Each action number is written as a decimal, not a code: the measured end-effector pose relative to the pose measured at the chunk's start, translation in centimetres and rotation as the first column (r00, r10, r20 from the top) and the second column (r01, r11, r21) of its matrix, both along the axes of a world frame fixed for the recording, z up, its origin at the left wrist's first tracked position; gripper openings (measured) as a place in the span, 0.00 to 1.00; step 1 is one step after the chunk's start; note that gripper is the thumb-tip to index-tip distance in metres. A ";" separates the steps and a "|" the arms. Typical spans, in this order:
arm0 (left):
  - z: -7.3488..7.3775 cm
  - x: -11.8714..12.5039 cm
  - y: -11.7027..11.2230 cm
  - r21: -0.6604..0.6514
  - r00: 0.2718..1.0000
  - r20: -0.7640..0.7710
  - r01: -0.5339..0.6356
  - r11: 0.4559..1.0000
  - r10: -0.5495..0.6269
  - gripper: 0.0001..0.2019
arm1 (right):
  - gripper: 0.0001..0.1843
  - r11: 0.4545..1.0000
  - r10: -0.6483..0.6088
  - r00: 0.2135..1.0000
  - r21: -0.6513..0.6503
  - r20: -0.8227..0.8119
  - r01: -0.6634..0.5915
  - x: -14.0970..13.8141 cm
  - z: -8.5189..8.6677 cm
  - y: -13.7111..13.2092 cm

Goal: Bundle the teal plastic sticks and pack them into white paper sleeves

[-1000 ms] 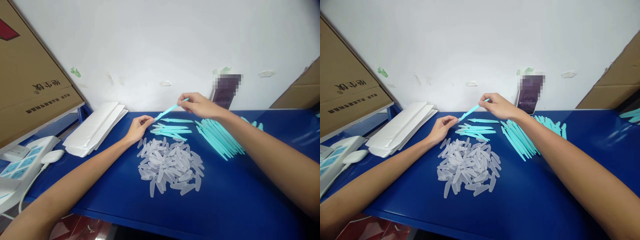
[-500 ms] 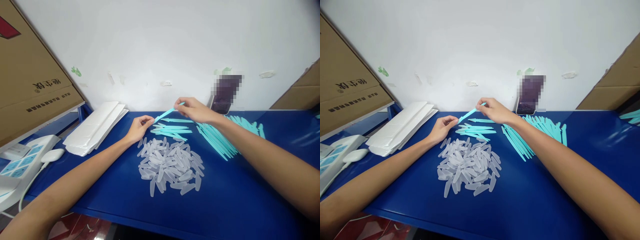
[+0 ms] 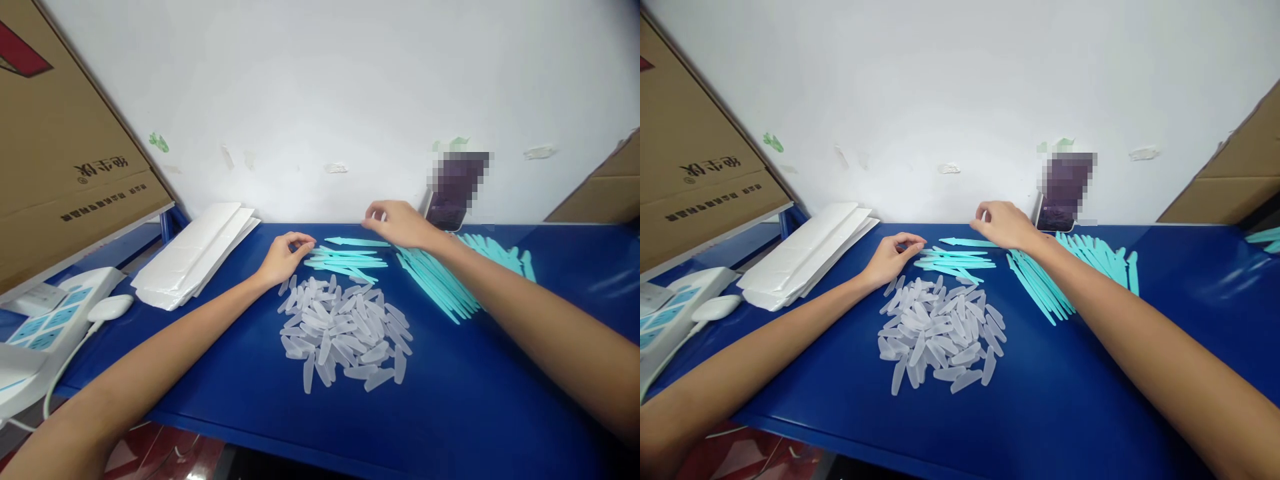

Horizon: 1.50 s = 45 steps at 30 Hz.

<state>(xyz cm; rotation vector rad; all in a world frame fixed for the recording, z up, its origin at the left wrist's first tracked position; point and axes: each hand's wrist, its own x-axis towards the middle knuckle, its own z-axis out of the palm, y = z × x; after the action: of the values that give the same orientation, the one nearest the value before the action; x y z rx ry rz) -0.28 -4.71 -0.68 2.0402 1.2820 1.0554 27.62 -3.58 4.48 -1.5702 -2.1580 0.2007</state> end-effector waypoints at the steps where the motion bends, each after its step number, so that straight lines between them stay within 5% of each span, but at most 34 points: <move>1: 0.0 0.0 0.0 -0.001 1.000 0.012 -0.011 1.000 0.011 0.14 | 0.16 0.999 0.021 0.996 -0.043 0.092 -0.017 0.2 -0.5 0.3; 4: 0.0 -0.1 0.0 -0.001 0.998 0.054 -0.034 0.999 0.034 0.15 | 0.16 0.989 0.092 0.955 -0.137 0.282 -0.054 0.7 -1.8 1.2; 8: 0.8 -0.8 -0.3 0.092 0.999 -0.037 0.008 0.996 -0.005 0.14 | 0.12 0.972 0.161 0.950 -0.211 0.269 -0.105 0.9 -2.6 1.9; 11: 2.1 -1.6 -0.7 0.085 0.937 -0.278 0.242 0.966 -0.210 0.13 | 0.11 0.959 0.174 0.959 -0.258 0.222 -0.115 1.0 -2.5 2.0; 14: 3.3 -2.2 -1.1 -0.120 0.803 -0.412 0.421 0.899 -0.430 0.13 | 0.11 0.942 0.199 0.962 -0.306 0.189 -0.135 0.9 -2.4 1.8; 22: 4.3 -1.8 -1.6 -0.291 0.817 -0.237 0.457 0.840 -0.526 0.14 | 0.10 0.949 0.220 0.943 -0.278 0.251 -0.148 0.8 -1.8 1.2; 31: 3.9 -1.0 -2.0 -0.324 0.762 -0.262 0.509 0.798 -0.592 0.14 | 0.14 0.967 0.145 0.980 -0.229 0.133 -0.112 0.6 0.4 -0.1; 36: 2.6 -1.6 -0.9 -0.328 0.863 -0.044 0.463 0.824 -0.502 0.10 | 0.17 0.952 0.179 0.982 -0.262 0.059 -0.158 0.5 0.7 -0.2; 39: 1.4 -1.8 0.0 -0.303 0.922 0.210 0.378 0.875 -0.326 0.11 | 0.18 0.929 0.231 0.972 -0.304 0.040 -0.209 0.3 1.2 -0.4; 45: 0.3 -1.5 1.0 -0.318 0.831 0.554 0.159 0.935 0.047 0.17 | 0.18 0.887 0.334 0.942 -0.327 -0.033 -0.326 -0.3 2.2 -1.5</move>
<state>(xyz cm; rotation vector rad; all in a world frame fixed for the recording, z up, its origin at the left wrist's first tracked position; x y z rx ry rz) -1.77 -3.68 -0.39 1.3486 1.0004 1.1761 27.28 -5.12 6.65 -1.3547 -2.5014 0.6878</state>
